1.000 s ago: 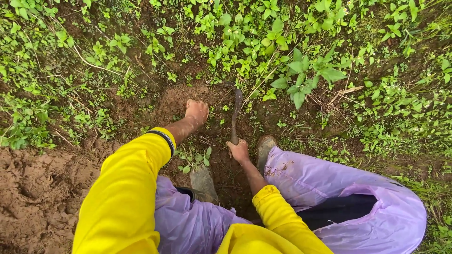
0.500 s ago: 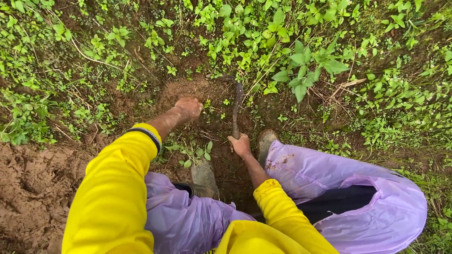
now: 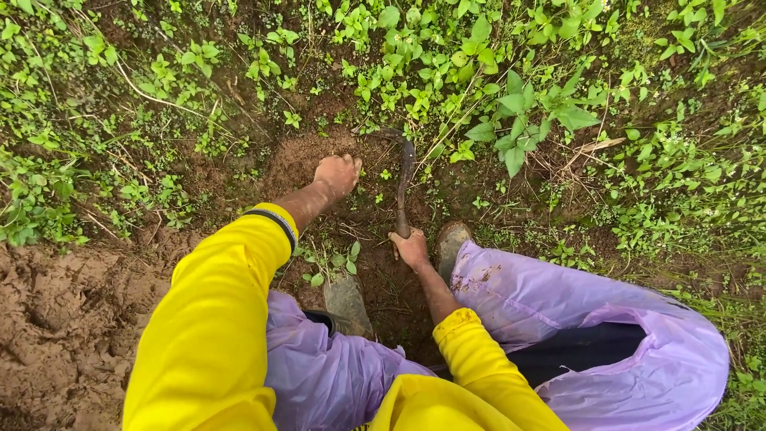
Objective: Loosening soil and removing weeds in a field using a hand sickle
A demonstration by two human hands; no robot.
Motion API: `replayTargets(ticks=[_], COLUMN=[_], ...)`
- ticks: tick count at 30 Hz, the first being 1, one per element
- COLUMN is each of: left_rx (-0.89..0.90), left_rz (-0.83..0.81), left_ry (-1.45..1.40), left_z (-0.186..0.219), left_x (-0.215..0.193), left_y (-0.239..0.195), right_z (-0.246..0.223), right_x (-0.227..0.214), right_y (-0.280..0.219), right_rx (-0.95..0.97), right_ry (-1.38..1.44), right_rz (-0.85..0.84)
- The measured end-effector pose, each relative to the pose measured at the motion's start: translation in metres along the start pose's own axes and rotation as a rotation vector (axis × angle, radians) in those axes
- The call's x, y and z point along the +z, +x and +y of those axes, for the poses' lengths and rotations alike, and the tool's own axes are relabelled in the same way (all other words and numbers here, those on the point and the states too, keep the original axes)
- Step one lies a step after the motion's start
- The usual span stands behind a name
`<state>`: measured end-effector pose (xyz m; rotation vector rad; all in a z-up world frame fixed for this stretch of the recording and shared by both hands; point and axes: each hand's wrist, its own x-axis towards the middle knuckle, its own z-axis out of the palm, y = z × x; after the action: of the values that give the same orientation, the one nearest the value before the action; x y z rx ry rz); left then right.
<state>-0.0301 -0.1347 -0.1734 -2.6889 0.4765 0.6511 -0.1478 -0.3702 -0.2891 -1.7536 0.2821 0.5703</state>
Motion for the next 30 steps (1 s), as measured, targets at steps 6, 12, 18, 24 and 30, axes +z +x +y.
replayTargets(ticks=[6,12,18,24,30], left_rx=[0.098,0.079,0.2,0.113,0.104], left_rz=[0.099,0.038,0.015,-0.015,-0.054], left_ry=[0.001,-0.203,0.076,-0.047,0.061], left_z=[-0.006,-0.032,-0.047,-0.031,-0.007], left_x=[0.099,0.072,0.042,0.026,-0.063], left_y=[0.059,0.015,-0.026,-0.04,-0.061], right_z=[-0.015,-0.019,-0.008,-0.007,-0.013], right_x=[-0.003,0.0,0.014,0.015,0.004], right_y=[-0.01,-0.014,-0.007,-0.009,-0.015], right_rx=[-0.001,0.005,0.022,0.034,0.035], right_ry=[-0.057,-0.033,0.05,0.047,0.007], right_rz=[-0.019,-0.011,-0.011,-0.037,-0.048])
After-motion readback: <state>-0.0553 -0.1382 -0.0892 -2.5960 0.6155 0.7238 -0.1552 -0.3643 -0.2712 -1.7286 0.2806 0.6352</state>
